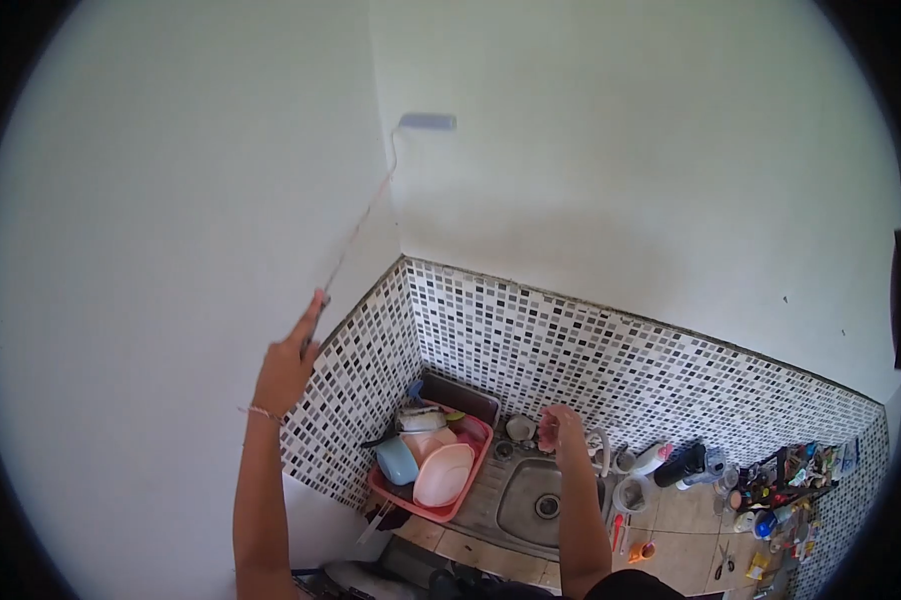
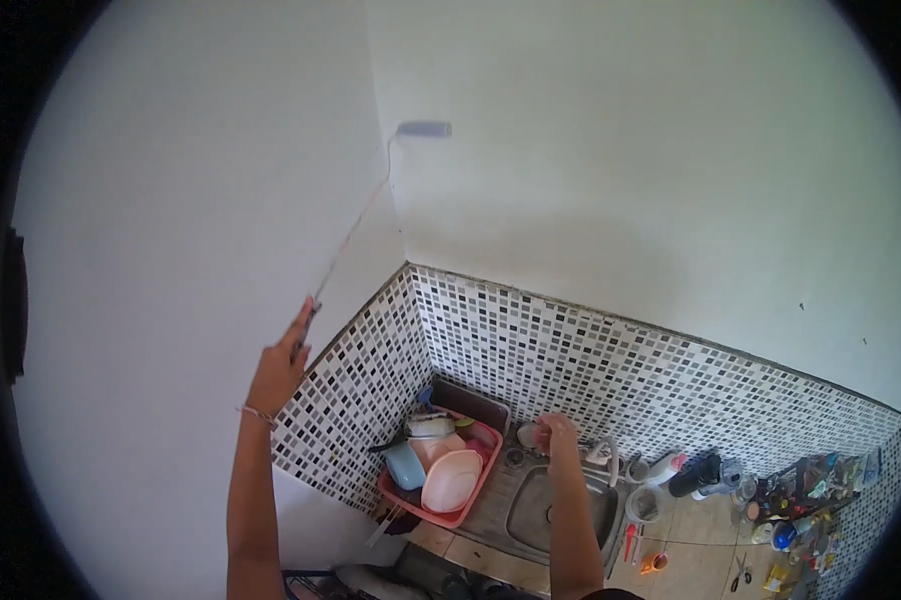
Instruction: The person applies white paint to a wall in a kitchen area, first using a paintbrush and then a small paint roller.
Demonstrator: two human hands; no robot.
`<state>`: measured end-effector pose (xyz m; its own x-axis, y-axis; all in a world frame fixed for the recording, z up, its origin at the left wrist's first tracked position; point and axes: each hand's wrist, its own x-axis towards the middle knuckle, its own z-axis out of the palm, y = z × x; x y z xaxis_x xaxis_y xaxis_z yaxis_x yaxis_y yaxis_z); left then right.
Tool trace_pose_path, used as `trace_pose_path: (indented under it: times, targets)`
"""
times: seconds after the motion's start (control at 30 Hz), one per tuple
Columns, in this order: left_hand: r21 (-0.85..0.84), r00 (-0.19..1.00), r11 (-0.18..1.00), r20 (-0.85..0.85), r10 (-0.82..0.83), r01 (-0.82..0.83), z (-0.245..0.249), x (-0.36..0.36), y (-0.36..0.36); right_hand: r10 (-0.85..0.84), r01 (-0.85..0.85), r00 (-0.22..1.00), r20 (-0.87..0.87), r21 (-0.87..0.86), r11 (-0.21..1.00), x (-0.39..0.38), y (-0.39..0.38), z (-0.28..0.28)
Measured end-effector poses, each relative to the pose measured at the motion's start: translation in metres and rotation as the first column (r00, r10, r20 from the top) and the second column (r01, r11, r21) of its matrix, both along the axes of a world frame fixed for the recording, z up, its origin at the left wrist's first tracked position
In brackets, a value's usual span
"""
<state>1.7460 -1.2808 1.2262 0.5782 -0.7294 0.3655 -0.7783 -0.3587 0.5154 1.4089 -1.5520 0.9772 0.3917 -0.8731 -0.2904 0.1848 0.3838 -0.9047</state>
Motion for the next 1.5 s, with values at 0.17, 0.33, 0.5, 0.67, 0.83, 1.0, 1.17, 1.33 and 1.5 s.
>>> trace_pose_path:
  times: [0.17, 0.33, 0.5, 0.67, 0.83, 1.0, 1.17, 1.33, 1.5]
  targets:
    - [0.054, 0.998, 0.997, -0.016, 0.064, -0.063, 0.037, -0.014, -0.008, 0.120, -0.121, 0.992, 0.038, 0.011, 0.993, 0.032, 0.023, 0.018]
    - [0.028, 1.000, 0.999, -0.005, 0.016, -0.016, -0.046, -0.006, -0.006, 0.209, -0.208, 0.977, -0.049, 0.017, 0.978, 0.023, 0.033, 0.000]
    - [0.137, 1.000, 0.990, -0.022, -0.018, 0.021, -0.101, -0.015, -0.007, 0.136, -0.123, 0.980, -0.146, 0.093, 0.988, -0.032, 0.011, -0.042]
    - [-0.142, 0.992, 0.987, 0.106, -0.065, 0.080, -0.043, 0.002, -0.042, -0.128, 0.132, 0.991, -0.046, 0.092, 0.987, -0.053, -0.002, -0.023]
    - [-0.101, 1.000, 0.995, -0.008, 0.009, -0.010, 0.019, 0.008, -0.067, -0.099, 0.097, 0.995, 0.013, 0.103, 0.990, -0.039, 0.002, -0.012]
    - [-0.032, 1.000, 0.999, 0.003, 0.030, -0.030, -0.081, 0.010, -0.043, -0.015, 0.018, 1.000, -0.025, 0.124, 0.992, -0.052, 0.013, -0.030]
    - [0.125, 0.998, 0.992, -0.062, 0.022, -0.014, -0.174, -0.015, -0.018, -0.139, 0.156, 0.984, -0.116, 0.154, 0.976, -0.104, 0.010, -0.063]
    - [-0.052, 0.987, 0.993, -0.117, -0.109, 0.103, -0.141, 0.000, -0.030, -0.261, 0.283, 0.952, -0.157, 0.139, 0.949, -0.130, -0.002, -0.071]
    - [-0.053, 0.998, 0.999, -0.062, -0.005, 0.002, -0.037, 0.026, -0.056, -0.233, 0.245, 0.967, -0.104, 0.120, 0.962, -0.105, -0.011, -0.054]
